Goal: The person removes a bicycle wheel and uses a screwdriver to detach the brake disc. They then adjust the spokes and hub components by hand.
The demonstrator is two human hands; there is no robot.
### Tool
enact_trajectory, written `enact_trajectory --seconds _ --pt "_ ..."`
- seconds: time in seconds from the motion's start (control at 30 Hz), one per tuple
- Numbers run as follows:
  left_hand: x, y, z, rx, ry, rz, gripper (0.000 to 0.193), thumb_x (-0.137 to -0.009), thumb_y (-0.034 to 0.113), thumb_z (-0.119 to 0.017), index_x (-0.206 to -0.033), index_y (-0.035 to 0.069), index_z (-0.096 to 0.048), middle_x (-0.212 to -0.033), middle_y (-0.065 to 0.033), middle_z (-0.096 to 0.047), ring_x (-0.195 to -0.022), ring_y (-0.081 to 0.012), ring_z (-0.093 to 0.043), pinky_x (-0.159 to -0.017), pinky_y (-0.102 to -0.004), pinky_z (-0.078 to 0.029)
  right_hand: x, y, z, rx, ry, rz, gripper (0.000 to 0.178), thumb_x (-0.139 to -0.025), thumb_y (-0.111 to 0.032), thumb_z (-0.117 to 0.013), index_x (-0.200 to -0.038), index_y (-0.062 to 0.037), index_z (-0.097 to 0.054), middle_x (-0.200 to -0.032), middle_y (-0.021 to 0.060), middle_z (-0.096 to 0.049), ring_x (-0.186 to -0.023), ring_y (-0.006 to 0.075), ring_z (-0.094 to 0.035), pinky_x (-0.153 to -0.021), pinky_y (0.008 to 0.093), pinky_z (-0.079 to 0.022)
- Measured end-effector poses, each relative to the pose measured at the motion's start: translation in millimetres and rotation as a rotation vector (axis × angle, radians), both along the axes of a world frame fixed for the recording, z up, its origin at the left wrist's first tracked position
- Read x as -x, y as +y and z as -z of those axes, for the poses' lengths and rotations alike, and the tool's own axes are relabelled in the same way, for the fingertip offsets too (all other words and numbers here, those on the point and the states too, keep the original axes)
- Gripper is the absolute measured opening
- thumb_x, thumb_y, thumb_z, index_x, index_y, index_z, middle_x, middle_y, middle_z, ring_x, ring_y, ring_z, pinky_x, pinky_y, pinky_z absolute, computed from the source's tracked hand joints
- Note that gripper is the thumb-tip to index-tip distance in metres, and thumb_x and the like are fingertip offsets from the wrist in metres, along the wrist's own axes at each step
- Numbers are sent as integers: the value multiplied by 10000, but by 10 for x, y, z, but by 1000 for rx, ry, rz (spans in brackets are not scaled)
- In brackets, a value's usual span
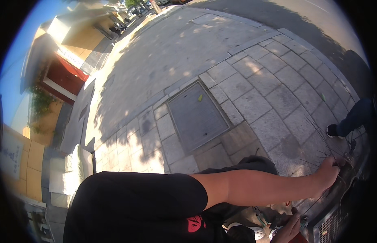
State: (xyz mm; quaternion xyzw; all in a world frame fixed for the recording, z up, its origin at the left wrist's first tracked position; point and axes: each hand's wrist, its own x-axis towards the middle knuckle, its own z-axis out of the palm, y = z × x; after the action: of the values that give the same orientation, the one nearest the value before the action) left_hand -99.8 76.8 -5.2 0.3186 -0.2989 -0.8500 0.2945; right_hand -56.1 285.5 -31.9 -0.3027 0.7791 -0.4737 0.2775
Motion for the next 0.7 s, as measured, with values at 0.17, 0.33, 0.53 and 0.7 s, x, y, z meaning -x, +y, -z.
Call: enact_trajectory --seconds 0.17,0.33,0.53,0.7 --pt "17 -148 16 143 0 -132 289 -1020 147 -465 -1285 118 -577 -1124 -96 -617 -980 -214 -576 -870 -403 -475 147 340 374 -138 -222 -117 463 -1111 -361 -500 -1108 52 -710 -787 6 -567 -706 95 -500 -660 275 -451" --pt "-283 -23 -475 174 59 51 219 -1003 117 -535 -1187 122 -652 -1066 -52 -640 -934 -170 -582 -814 -351 -479 93 503 436 -265 104 -294 429 -1082 -311 -555 -1166 94 -672 -963 149 -725 -832 196 -643 -783 349 -526" --pt "-123 281 -227 363 -40 -9 287 -939 124 -657 -1223 84 -634 -1040 -67 -665 -870 -185 -631 -799 -344 -517 461 433 -107 -224 383 -15 498 -1076 -377 -569 -1295 63 -655 -1085 197 -742 -920 276 -720 -851 372 -545" --pt "-261 574 -372 494 -54 251 325 -872 10 -680 -1193 35 -640 -1126 -128 -673 -1038 -240 -664 -926 -368 -531 887 197 -479 -48 306 517 546 -1061 -483 -566 -1439 -97 -642 -1265 152 -720 -1017 260 -714 -847 373 -545"
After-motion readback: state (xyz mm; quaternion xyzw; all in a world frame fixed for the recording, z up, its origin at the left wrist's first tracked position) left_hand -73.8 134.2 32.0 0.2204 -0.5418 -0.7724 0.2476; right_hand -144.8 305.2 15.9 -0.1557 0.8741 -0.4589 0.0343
